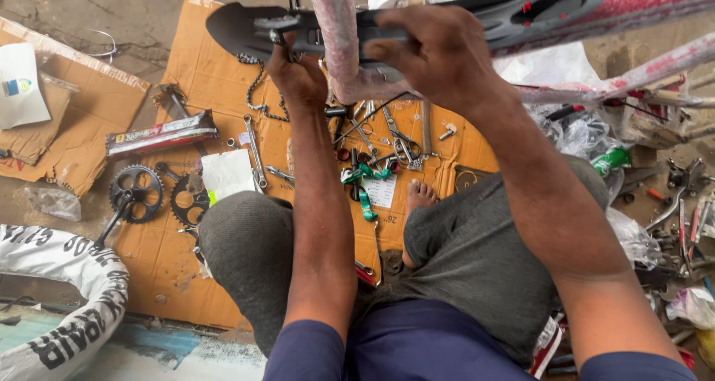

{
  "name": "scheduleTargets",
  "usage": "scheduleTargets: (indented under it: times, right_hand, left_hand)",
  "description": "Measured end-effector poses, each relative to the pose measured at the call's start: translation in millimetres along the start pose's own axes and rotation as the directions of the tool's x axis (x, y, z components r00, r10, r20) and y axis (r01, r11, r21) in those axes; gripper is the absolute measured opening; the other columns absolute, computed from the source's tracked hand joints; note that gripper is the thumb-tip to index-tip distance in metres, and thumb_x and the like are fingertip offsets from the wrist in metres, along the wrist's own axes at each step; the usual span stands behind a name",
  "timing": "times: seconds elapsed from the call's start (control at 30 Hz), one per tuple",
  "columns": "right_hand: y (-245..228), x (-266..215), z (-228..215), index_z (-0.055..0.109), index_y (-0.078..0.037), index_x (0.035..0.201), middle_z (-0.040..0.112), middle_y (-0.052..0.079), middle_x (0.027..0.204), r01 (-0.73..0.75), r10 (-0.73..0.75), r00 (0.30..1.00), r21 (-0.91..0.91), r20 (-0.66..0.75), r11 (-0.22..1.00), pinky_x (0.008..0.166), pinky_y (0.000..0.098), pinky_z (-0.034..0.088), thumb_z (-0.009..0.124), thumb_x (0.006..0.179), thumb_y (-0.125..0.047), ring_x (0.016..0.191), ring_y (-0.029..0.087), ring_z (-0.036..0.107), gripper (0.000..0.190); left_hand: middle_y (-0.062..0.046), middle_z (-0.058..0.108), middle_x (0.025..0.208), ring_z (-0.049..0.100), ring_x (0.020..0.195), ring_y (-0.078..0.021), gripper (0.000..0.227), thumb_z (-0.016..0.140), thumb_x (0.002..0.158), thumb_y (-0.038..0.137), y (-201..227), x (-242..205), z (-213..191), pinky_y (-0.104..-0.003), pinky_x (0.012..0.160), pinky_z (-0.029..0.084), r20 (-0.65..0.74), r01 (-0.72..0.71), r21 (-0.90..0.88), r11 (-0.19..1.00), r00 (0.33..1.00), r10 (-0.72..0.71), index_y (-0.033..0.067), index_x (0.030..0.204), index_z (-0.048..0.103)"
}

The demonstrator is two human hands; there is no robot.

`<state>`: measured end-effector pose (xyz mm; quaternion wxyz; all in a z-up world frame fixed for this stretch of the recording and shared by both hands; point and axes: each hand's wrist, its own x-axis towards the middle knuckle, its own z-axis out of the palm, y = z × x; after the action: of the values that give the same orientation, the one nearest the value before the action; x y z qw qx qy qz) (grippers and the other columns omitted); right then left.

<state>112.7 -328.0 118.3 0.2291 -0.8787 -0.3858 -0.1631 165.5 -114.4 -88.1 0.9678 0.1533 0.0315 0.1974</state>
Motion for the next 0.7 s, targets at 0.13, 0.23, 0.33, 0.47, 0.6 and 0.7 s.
scheduleTargets:
  times: [0.13, 0.23, 0.33, 0.47, 0.6, 0.7]
  right_hand:
    - [-19.7, 25.6, 17.5, 0.07, -0.004, 0.117, 0.067, 0.004, 0.073, 0.053, -0.05, 0.993, 0.024, -0.11, 0.998, 0.052, 0.0308, 0.049, 0.067, 0.107, -0.054, 0.059, 0.015, 0.064, 0.05]
    - [-25.4, 33.6, 29.3, 0.064, -0.004, 0.114, 0.067, 0.003, 0.074, 0.08, -0.08, 0.984, -0.006, -0.16, 0.997, 0.056, 0.0301, 0.052, 0.066, 0.111, -0.054, 0.063, 0.013, 0.068, 0.05]
    - [-28.6, 37.1, 35.0, 0.063, -0.003, 0.116, 0.066, 0.003, 0.07, 0.056, -0.054, 0.991, 0.014, -0.122, 0.998, 0.055, 0.03, 0.051, 0.066, 0.113, -0.049, 0.06, 0.014, 0.067, 0.046]
    - [-33.1, 34.1, 29.5, 0.064, -0.003, 0.105, 0.064, 0.004, 0.065, -0.007, 0.003, 0.998, -0.066, -0.069, 0.998, 0.055, 0.0326, 0.05, 0.069, 0.112, -0.048, 0.057, 0.016, 0.065, 0.045]
    - [-31.3, 34.2, 28.4, 0.065, -0.004, 0.096, 0.065, 0.006, 0.067, 0.004, -0.009, 0.996, -0.061, -0.084, 0.998, 0.057, 0.0348, 0.051, 0.072, 0.11, -0.048, 0.059, 0.019, 0.066, 0.046]
    - [-30.7, 38.2, 28.9, 0.067, -0.002, 0.102, 0.063, 0.006, 0.064, -0.067, 0.067, 0.998, 0.025, 0.003, 0.997, 0.052, 0.0341, 0.051, 0.073, 0.109, -0.046, 0.055, 0.018, 0.066, 0.044]
  left_hand:
    - [-0.013, 0.072, 0.1, 0.074, 0.091, -0.0234, 0.046, 0.065, 0.088, 0.038, 42.0, -12.6, 24.4, -0.042, 0.076, 0.064, 0.052, 0.022, 0.087, 0.996, 0.998, -0.027, 0.0055, 0.121, 0.065]
    - [-0.012, 0.064, 0.095, 0.056, 0.07, -0.0157, 0.044, 0.072, 0.108, 0.034, 23.0, -12.9, 28.1, -0.034, 0.056, 0.049, 0.083, -0.121, 0.095, 0.988, 0.99, 0.113, -0.0055, 0.127, 0.067]
    - [-0.012, 0.072, 0.108, 0.071, 0.089, -0.0216, 0.037, 0.067, 0.09, 0.036, 23.9, -13.5, 43.2, -0.037, 0.077, 0.062, -0.041, 0.004, -0.146, 0.989, 0.999, -0.01, 0.009, 0.116, 0.065]
    - [-0.01, 0.07, 0.097, 0.072, 0.082, -0.019, 0.035, 0.061, 0.089, 0.032, 28.0, -9.2, 53.8, -0.033, 0.07, 0.061, -0.211, 0.131, -0.138, 0.982, 0.965, -0.158, 0.0036, 0.109, 0.067]
    - [-0.008, 0.067, 0.088, 0.066, 0.07, -0.0169, 0.022, 0.062, 0.099, 0.024, -3.0, 12.0, 22.0, -0.03, 0.053, 0.051, -0.148, 0.08, 0.051, 0.996, 0.986, -0.072, 0.0045, 0.105, 0.068]
    - [-0.006, 0.065, 0.086, 0.06, 0.067, -0.0135, 0.02, 0.06, 0.105, 0.02, -11.0, 0.0, -4.3, -0.029, 0.052, 0.047, 0.103, -0.11, 0.172, 0.979, 0.99, 0.094, 0.0023, 0.106, 0.07]
